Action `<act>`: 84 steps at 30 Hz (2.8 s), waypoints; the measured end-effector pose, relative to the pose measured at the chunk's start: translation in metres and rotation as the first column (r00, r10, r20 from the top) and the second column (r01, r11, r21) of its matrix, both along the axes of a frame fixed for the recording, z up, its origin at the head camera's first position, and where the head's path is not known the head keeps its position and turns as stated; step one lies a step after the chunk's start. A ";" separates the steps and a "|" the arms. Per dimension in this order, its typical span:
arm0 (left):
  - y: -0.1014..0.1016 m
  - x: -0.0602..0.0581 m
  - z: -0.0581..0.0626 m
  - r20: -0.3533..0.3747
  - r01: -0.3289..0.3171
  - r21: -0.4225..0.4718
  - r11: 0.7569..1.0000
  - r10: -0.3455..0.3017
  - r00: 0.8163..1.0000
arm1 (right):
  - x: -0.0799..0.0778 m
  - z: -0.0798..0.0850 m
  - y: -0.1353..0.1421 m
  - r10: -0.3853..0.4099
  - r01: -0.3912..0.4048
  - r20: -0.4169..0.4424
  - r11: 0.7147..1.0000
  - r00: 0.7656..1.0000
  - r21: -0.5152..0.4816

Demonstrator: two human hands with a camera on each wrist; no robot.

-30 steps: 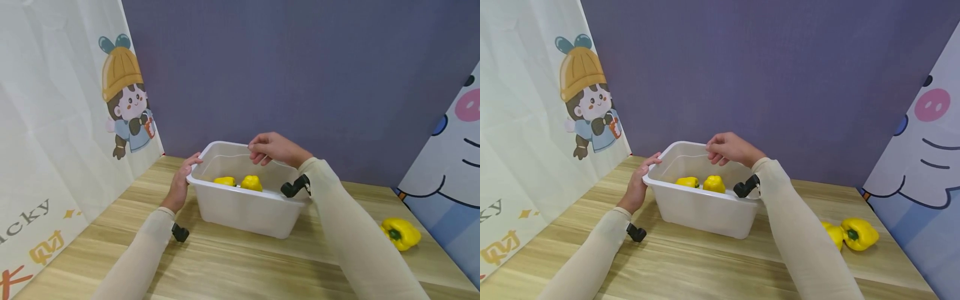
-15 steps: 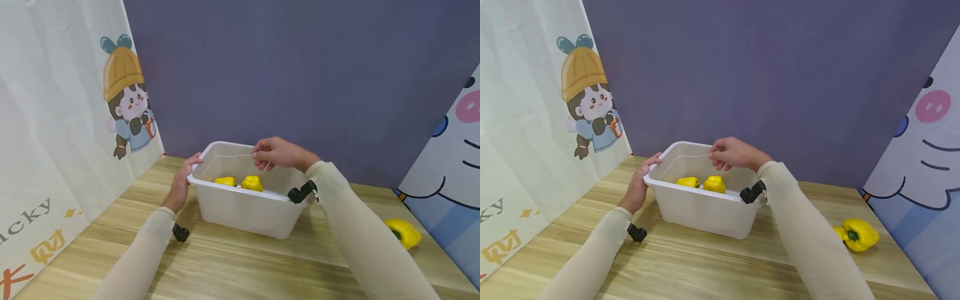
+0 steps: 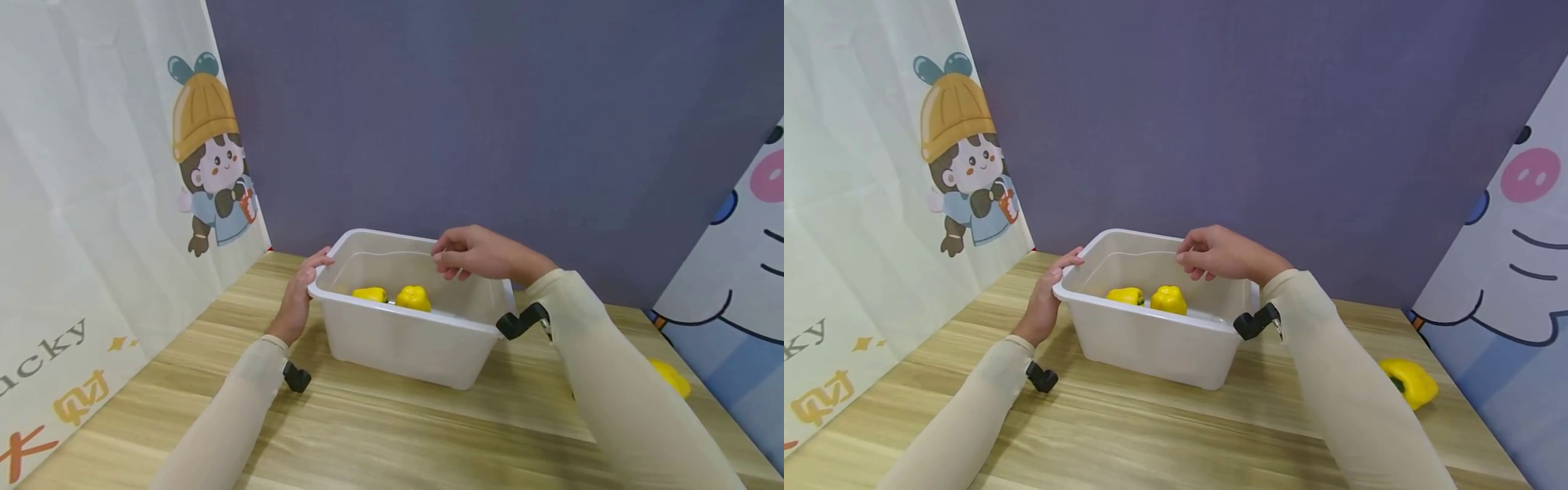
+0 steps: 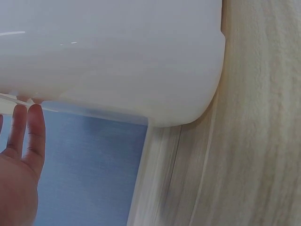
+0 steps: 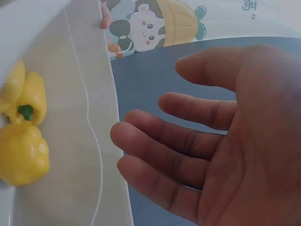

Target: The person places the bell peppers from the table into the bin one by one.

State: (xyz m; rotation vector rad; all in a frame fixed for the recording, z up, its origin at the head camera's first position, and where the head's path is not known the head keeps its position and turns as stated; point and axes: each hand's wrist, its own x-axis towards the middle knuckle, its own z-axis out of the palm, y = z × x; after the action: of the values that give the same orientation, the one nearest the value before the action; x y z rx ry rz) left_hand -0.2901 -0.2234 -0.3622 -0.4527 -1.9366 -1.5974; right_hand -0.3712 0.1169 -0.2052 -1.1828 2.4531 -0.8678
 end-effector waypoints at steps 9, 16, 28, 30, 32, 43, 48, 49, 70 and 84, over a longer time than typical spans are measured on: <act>-0.001 0.000 0.000 -0.013 0.009 0.011 1.000 -0.009 1.000 | 0.009 -0.003 0.017 -0.039 0.044 -0.106 0.998 0.994 0.050; -0.002 -0.001 -0.001 0.003 0.000 0.000 1.000 0.000 1.000 | 0.015 -0.002 0.030 -0.084 0.092 -0.201 0.995 0.976 0.031; 0.003 -0.001 0.001 -0.013 0.005 0.011 1.000 -0.005 1.000 | 0.018 0.003 0.061 -0.133 0.128 -0.231 0.991 0.964 -0.040; 0.003 0.000 0.001 -0.011 0.004 0.018 1.000 -0.004 1.000 | 0.017 0.000 0.067 -0.129 0.115 -0.224 0.991 0.966 -0.072; 0.002 0.000 0.000 -0.010 0.001 0.025 1.000 0.000 1.000 | 0.017 -0.003 0.071 -0.121 0.101 -0.217 0.990 0.969 -0.101; 0.001 0.001 0.001 0.007 0.000 0.012 1.000 0.000 1.000 | 0.022 -0.026 0.099 -0.138 0.097 -0.172 0.969 0.975 -0.226; 0.002 0.002 0.002 0.000 -0.004 0.011 1.000 0.004 1.000 | 0.026 -0.040 0.113 -0.164 0.121 -0.170 0.963 0.972 -0.242; 0.002 0.002 0.002 -0.002 -0.005 0.011 1.000 0.005 1.000 | 0.026 -0.043 0.116 -0.171 0.126 -0.174 0.962 0.970 -0.242; 0.001 0.000 0.000 -0.007 0.005 0.027 1.000 -0.005 1.000 | 0.028 -0.077 0.143 -0.223 0.171 -0.131 0.930 0.966 -0.325; 0.002 0.000 0.002 0.019 -0.012 0.011 1.000 0.011 1.000 | 0.024 -0.082 0.169 -0.307 0.277 -0.115 0.936 0.945 -0.217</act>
State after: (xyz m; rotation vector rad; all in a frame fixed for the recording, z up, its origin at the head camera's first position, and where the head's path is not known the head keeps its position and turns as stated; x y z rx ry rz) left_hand -0.2898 -0.2219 -0.3602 -0.4222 -1.9402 -1.6103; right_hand -0.3473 0.2856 -0.2868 -0.9851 2.7659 -1.1698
